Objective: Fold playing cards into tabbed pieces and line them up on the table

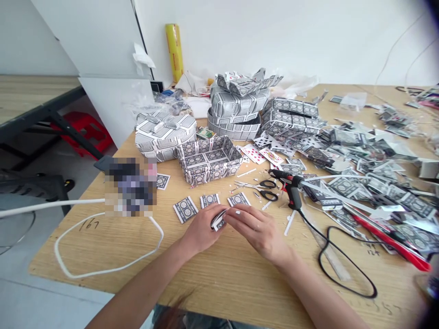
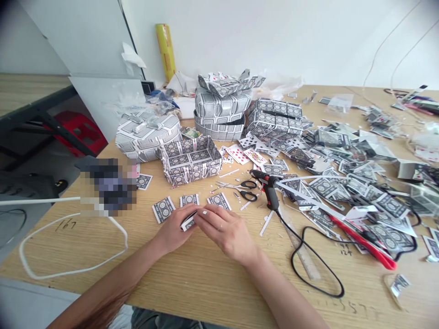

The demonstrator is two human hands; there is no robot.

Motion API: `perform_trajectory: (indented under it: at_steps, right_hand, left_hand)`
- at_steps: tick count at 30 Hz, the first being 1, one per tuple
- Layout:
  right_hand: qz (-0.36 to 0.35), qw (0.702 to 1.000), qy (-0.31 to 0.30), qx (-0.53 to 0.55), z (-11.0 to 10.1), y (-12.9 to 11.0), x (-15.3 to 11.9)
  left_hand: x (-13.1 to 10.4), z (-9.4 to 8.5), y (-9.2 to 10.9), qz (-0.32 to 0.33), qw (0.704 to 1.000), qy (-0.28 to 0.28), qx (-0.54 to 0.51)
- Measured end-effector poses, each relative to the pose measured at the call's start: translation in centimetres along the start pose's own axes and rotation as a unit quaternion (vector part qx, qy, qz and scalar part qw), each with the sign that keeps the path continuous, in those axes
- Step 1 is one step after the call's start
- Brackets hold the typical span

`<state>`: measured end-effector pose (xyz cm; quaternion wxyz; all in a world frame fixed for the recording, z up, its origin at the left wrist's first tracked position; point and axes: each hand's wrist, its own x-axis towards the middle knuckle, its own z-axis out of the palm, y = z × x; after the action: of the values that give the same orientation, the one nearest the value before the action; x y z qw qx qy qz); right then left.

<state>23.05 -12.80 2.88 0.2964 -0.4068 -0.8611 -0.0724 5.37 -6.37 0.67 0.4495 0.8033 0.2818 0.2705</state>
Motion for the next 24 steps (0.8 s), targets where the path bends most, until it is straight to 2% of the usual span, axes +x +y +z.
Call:
perform_trajectory:
  at_steps: [7, 17, 24]
  right_hand:
    - [0.017, 0.998, -0.049, 0.024, -0.26, 0.08, 0.6]
    - [-0.03, 1.0, -0.004, 0.002, 0.03, -0.74, 0.67]
    - [-0.009, 0.999, -0.018, 0.039, 0.56, -0.82, 0.59]
  left_hand:
    - [0.09, 0.14, -0.5, 0.003, 1.0, 0.006, 0.015]
    - [-0.05, 0.17, -0.38, 0.015, 1.0, -0.012, -0.001]
    - [0.0, 0.28, 0.11, -0.004, 0.998, -0.028, -0.048]
